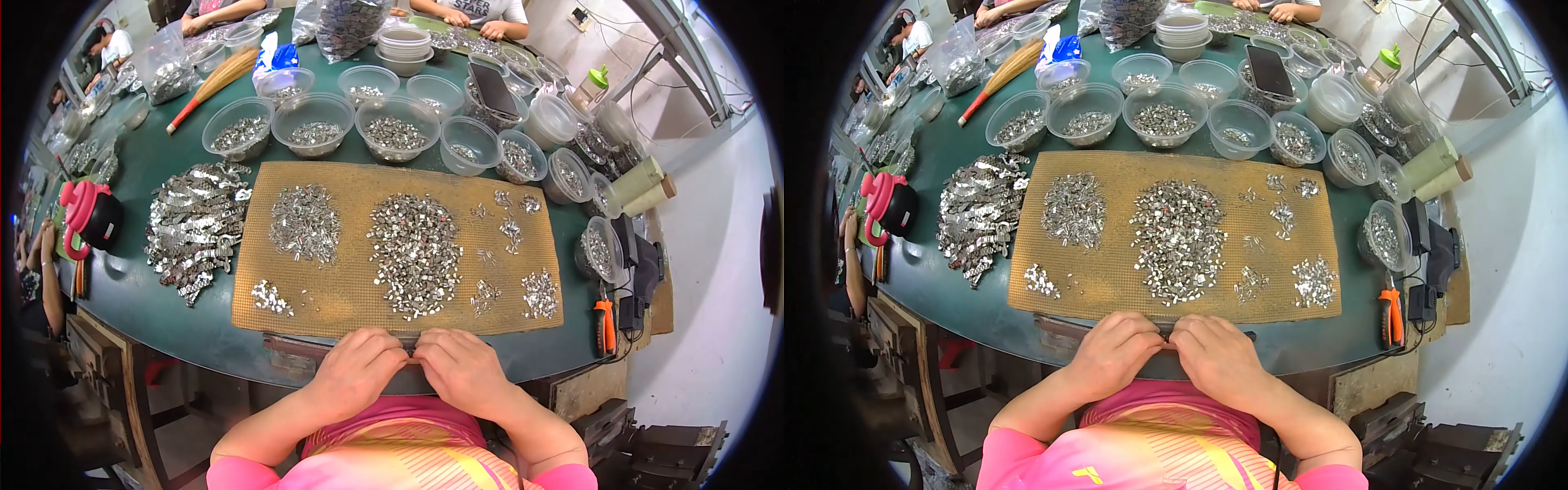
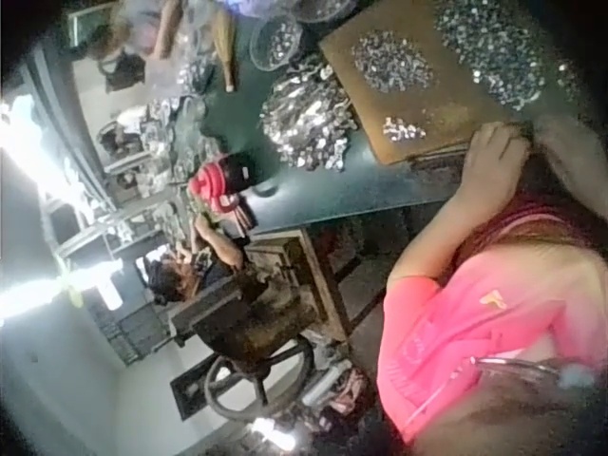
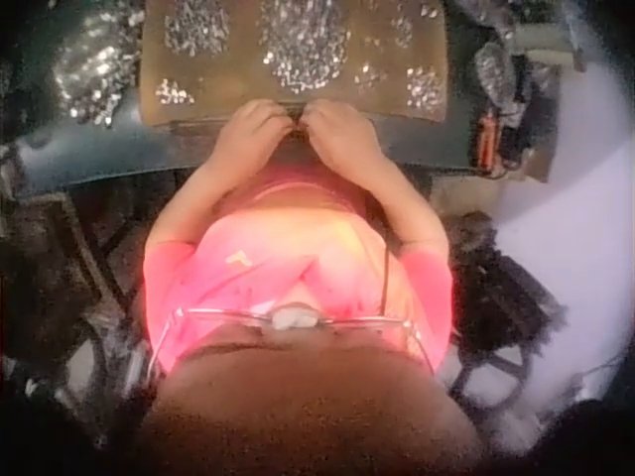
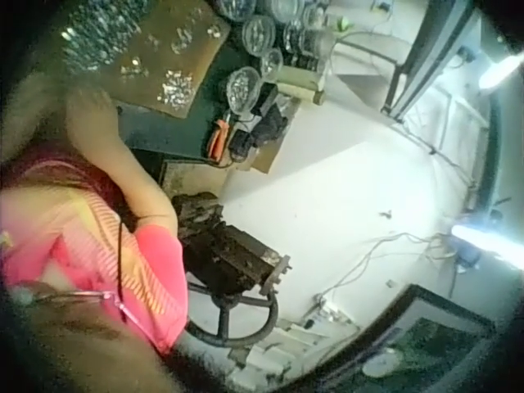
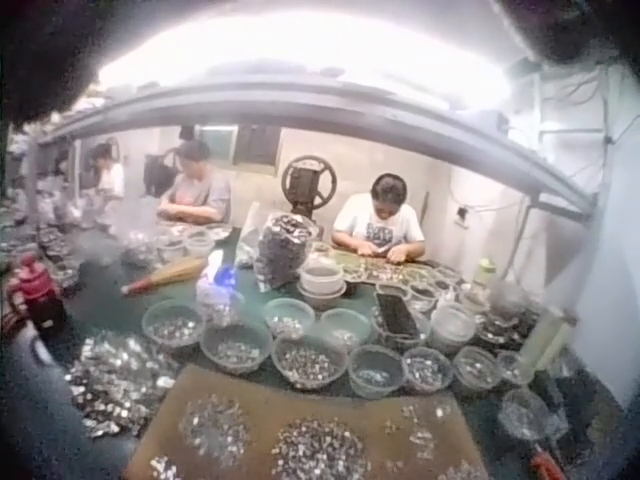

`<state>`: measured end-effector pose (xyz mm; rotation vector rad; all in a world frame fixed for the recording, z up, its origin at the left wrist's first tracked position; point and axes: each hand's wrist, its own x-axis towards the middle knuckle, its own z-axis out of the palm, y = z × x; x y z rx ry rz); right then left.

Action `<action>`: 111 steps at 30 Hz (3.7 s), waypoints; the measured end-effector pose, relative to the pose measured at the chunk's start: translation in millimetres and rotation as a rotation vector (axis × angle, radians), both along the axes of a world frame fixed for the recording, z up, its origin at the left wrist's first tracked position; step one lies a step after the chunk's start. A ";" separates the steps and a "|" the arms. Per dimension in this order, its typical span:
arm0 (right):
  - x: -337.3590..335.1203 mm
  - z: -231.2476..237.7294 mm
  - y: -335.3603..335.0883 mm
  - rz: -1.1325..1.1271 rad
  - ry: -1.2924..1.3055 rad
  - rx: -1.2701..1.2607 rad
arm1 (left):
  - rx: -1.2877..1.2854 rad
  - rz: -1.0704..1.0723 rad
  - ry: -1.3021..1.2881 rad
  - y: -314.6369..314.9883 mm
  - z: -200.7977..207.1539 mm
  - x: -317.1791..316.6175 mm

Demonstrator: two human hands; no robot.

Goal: Sorting small metal components and using a manual press machine to process them.

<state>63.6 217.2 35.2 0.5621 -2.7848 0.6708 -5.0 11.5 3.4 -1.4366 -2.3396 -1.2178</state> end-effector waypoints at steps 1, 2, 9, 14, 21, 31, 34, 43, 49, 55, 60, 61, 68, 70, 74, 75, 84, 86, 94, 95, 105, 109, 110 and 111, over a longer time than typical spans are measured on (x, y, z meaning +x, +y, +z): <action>-1.1 0.2 1.1 0.004 -0.048 -0.049 | 0.024 -0.001 -0.015 -4.0 1.3 -2.9; -2.4 0.5 -0.2 0.006 -0.047 -0.052 | 0.049 0.000 -0.030 -8.7 3.1 -6.2; -7.2 12.0 -9.4 0.009 -0.045 0.006 | 0.038 0.343 -0.059 -68.7 13.2 -26.8; -31.4 24.7 -16.9 0.057 -0.155 0.009 | 0.034 0.475 -0.068 -93.5 7.3 -34.2; -103.0 -2.3 -64.8 0.230 -0.116 -0.064 | -0.064 0.499 -0.021 -96.6 4.3 -41.7; -129.4 -18.0 -96.9 0.257 -0.029 0.088 | -0.058 0.469 -0.003 -98.0 1.5 -48.9; -129.4 -20.4 -97.3 0.282 -0.040 0.079 | -0.040 0.489 -0.060 -99.0 0.4 -48.6; -111.3 -5.0 -70.0 0.183 -0.120 -0.031 | -0.140 0.458 0.021 -83.6 6.7 -49.7; -66.6 8.6 -21.7 0.098 -0.100 -0.017 | -0.180 0.514 0.090 -76.0 3.9 -51.8; -20.8 9.8 -8.7 0.126 -0.121 0.001 | -0.179 0.439 0.043 -72.4 5.3 -53.6; -12.5 0.4 -18.3 0.074 -0.014 0.054 | -0.178 0.439 0.045 -71.0 4.7 -51.1; -11.0 -1.0 -19.9 0.056 0.013 0.092 | -0.189 0.445 0.068 -70.0 5.5 -50.5; -7.9 -0.2 -11.7 0.060 -0.046 0.013 | -0.259 0.448 0.136 -66.5 10.0 -49.3; -7.7 0.9 -8.8 0.020 -0.140 -0.126 | -0.256 0.447 0.133 -65.6 9.9 -49.4; -5.1 -5.4 -15.0 -0.039 -0.106 -0.156 | -0.178 0.400 0.075 -56.5 15.2 -42.6; -4.6 -7.8 -15.8 -0.043 -0.083 -0.134 | -0.180 0.397 0.077 -52.0 15.9 -39.4; 4.0 -3.9 14.2 -0.104 -0.189 -0.319 | -0.042 0.031 -0.107 -8.0 9.0 -5.3; 7.6 -6.2 19.2 -0.149 -0.155 -0.352 | -0.065 0.040 -0.091 -5.4 7.3 -2.6; -4.9 -4.8 28.2 -0.130 -0.101 -0.272 | -0.079 -0.040 -0.174 -11.3 13.5 -9.2; -9.7 -5.2 28.3 -0.118 -0.056 -0.251 | -0.080 -0.040 -0.173 -11.5 12.8 -9.7; -34.2 -4.4 19.0 -0.041 -0.013 0.121 | -0.086 -0.023 -0.120 -12.1 25.6 -42.7; -28.1 -1.1 25.3 -0.043 -0.045 0.106 | -0.178 -0.117 -0.048 -11.1 25.2 -62.2; -26.6 -0.3 27.5 -0.053 -0.054 0.118 | -0.167 -0.129 -0.055 -11.0 25.4 -66.7; -25.3 -0.4 29.8 -0.049 -0.071 0.091 | -0.203 -0.141 -0.081 -11.6 25.0 -70.3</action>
